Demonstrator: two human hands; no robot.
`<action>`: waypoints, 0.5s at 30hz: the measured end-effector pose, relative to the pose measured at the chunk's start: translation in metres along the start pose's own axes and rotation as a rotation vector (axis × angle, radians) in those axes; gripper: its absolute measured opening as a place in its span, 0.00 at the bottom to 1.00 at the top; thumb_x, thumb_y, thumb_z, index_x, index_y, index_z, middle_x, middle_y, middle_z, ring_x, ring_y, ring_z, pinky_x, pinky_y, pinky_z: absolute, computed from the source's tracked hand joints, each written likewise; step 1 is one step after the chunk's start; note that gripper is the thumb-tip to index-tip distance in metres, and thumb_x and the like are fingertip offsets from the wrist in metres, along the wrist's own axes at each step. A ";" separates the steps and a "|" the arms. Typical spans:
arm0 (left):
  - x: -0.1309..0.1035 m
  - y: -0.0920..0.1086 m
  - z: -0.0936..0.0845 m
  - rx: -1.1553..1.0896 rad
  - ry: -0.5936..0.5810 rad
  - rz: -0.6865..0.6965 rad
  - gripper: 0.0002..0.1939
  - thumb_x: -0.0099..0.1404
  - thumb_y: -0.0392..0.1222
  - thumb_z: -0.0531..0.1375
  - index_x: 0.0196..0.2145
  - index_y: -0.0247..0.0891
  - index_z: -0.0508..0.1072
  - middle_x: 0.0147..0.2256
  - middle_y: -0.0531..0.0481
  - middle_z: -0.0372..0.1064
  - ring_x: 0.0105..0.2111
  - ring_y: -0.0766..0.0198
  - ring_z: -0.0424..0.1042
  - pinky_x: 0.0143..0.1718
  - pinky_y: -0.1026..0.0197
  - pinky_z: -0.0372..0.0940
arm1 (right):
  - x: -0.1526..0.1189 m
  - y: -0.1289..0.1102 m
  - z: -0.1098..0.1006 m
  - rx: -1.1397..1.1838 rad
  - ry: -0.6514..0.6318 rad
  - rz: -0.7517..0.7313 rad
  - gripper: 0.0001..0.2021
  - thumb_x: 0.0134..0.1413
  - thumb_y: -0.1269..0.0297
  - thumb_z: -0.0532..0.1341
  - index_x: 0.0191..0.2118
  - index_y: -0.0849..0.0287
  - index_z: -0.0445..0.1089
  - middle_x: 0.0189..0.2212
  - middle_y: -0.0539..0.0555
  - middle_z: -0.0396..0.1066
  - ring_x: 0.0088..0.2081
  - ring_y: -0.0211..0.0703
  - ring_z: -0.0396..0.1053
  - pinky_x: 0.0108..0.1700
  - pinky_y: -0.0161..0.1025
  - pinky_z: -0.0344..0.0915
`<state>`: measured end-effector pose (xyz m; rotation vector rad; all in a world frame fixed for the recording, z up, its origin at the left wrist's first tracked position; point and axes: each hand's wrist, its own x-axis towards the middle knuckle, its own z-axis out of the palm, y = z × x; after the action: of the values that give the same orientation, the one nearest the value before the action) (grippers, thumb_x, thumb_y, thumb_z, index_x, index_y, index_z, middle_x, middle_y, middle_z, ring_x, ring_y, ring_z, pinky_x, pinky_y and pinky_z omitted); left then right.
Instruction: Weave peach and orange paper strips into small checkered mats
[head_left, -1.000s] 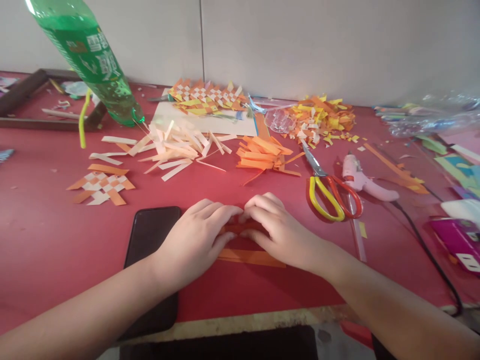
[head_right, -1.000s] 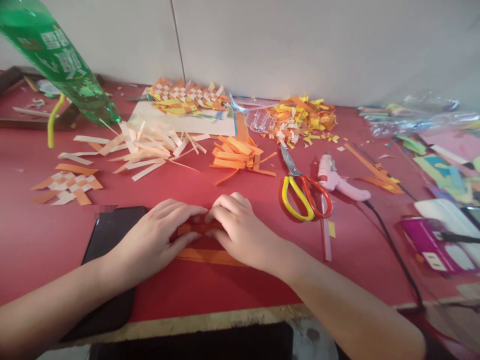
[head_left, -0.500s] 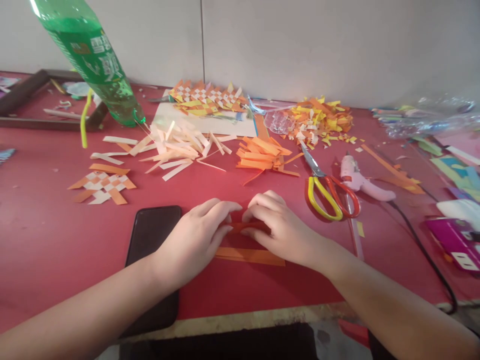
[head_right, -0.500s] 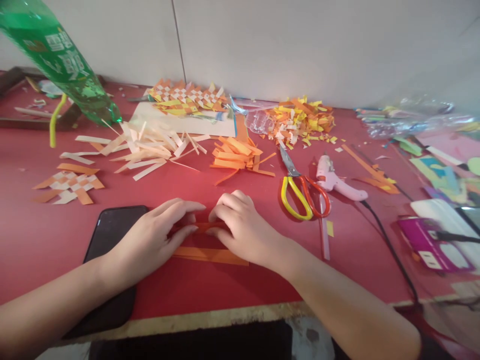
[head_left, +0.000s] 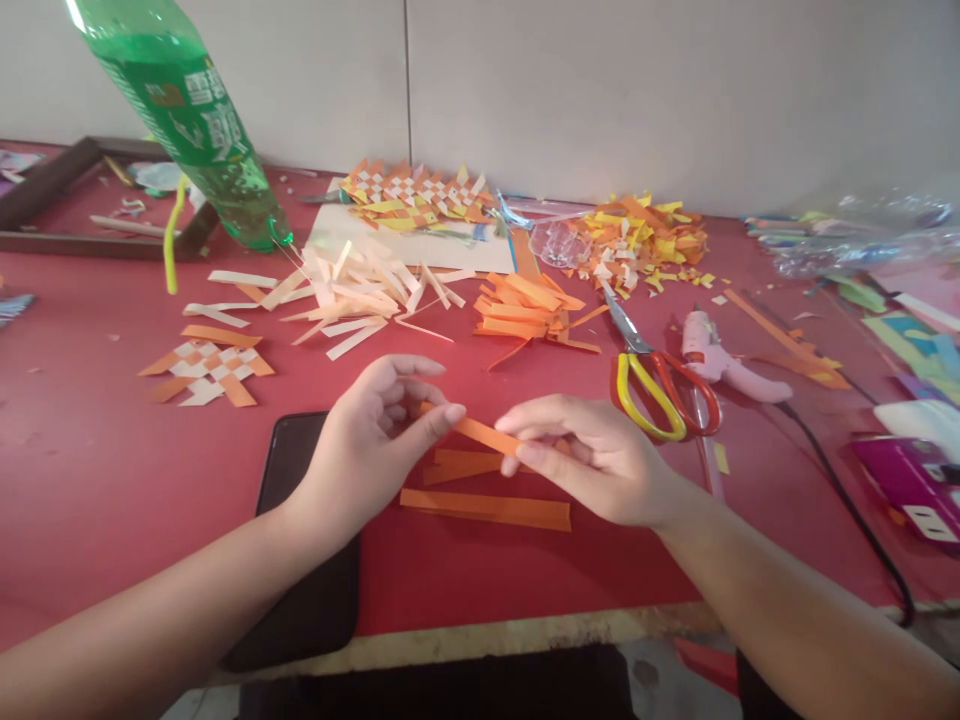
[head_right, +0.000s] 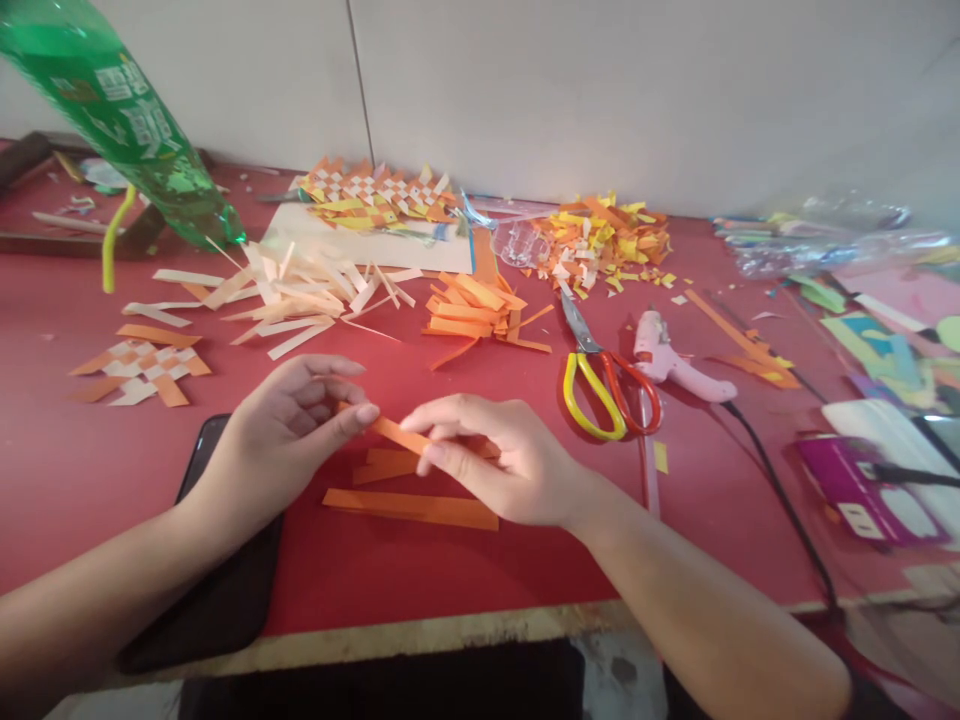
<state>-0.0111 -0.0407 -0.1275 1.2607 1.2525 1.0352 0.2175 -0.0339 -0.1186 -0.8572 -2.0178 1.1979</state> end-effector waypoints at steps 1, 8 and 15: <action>0.001 0.000 0.000 -0.054 0.014 -0.024 0.18 0.62 0.48 0.68 0.45 0.40 0.68 0.31 0.54 0.73 0.31 0.66 0.74 0.34 0.64 0.68 | -0.001 -0.001 -0.001 0.090 -0.066 0.012 0.12 0.67 0.71 0.56 0.51 0.52 0.71 0.39 0.52 0.80 0.40 0.39 0.78 0.42 0.38 0.74; 0.002 0.003 -0.001 -0.306 -0.016 -0.125 0.14 0.61 0.44 0.70 0.41 0.40 0.72 0.30 0.55 0.78 0.31 0.70 0.77 0.37 0.70 0.70 | 0.001 0.000 -0.005 0.244 -0.148 -0.050 0.06 0.63 0.70 0.61 0.42 0.59 0.76 0.36 0.57 0.81 0.37 0.43 0.79 0.38 0.36 0.74; -0.001 0.008 0.000 -0.410 -0.158 -0.230 0.11 0.61 0.42 0.70 0.40 0.39 0.75 0.30 0.54 0.80 0.32 0.68 0.81 0.38 0.70 0.74 | 0.007 0.002 0.005 0.150 0.106 0.145 0.11 0.56 0.65 0.67 0.26 0.59 0.68 0.28 0.51 0.71 0.26 0.35 0.71 0.26 0.32 0.66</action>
<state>-0.0103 -0.0411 -0.1196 0.8442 0.9756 0.9456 0.2097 -0.0302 -0.1214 -0.9840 -1.7822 1.3352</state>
